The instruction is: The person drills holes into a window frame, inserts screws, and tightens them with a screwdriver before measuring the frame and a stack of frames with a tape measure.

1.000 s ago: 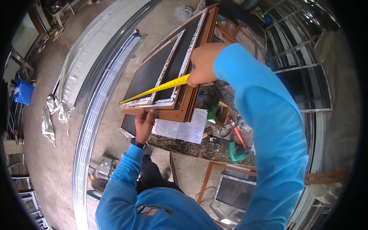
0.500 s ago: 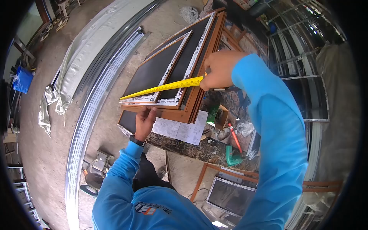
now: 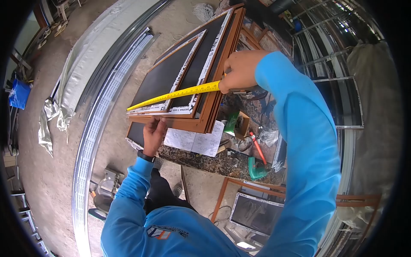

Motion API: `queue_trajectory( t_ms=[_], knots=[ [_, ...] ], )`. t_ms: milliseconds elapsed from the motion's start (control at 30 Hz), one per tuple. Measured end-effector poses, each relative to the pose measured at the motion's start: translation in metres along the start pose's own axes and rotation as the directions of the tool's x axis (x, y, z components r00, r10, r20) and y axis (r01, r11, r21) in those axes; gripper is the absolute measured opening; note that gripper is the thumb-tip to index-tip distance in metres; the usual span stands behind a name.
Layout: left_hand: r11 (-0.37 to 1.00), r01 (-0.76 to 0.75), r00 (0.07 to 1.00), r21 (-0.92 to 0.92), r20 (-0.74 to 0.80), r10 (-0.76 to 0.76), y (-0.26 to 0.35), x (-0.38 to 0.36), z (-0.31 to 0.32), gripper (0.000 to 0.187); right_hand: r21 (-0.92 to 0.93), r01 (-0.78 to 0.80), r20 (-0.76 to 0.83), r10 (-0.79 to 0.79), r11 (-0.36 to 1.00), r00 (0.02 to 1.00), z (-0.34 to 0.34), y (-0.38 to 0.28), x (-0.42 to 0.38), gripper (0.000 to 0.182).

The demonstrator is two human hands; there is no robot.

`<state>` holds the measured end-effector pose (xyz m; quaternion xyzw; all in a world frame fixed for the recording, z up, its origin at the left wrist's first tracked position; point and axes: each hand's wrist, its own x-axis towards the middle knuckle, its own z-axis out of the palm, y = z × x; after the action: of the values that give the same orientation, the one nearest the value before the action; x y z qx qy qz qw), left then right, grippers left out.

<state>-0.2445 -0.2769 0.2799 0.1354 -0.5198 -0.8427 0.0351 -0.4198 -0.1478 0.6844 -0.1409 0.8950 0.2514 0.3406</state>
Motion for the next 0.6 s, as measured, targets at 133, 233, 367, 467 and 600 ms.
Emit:
queue_trajectory(
  t_ms=[133,233,367,467,600],
  knots=[
    [1.0,0.003,1.0,0.016,0.005,-0.003,-0.005,0.002,-0.001,0.022,0.035,0.036,-0.05,-0.034,0.999,0.998,0.005,0.011,0.003,0.079],
    [0.995,-0.018,1.0,0.098,-0.007,0.018,-0.007,0.002,-0.006,0.022,0.068,0.078,-0.06,-0.074,0.995,0.995,0.008,0.016,0.009,0.073],
    [0.976,0.011,1.0,0.218,0.019,-0.015,-0.009,0.003,-0.011,0.023,0.142,0.091,-0.093,-0.078,0.986,0.993,0.009,0.014,0.007,0.057],
    [0.98,0.045,0.999,0.193,-0.019,-0.042,-0.013,0.002,-0.012,0.026,0.138,0.037,-0.118,-0.021,0.99,0.993,0.005,0.005,-0.002,0.054],
    [0.983,0.064,0.998,0.17,-0.033,-0.059,-0.014,0.0,-0.013,0.027,0.163,0.063,-0.169,-0.036,0.985,0.985,0.011,0.008,-0.001,0.054]
  ],
)
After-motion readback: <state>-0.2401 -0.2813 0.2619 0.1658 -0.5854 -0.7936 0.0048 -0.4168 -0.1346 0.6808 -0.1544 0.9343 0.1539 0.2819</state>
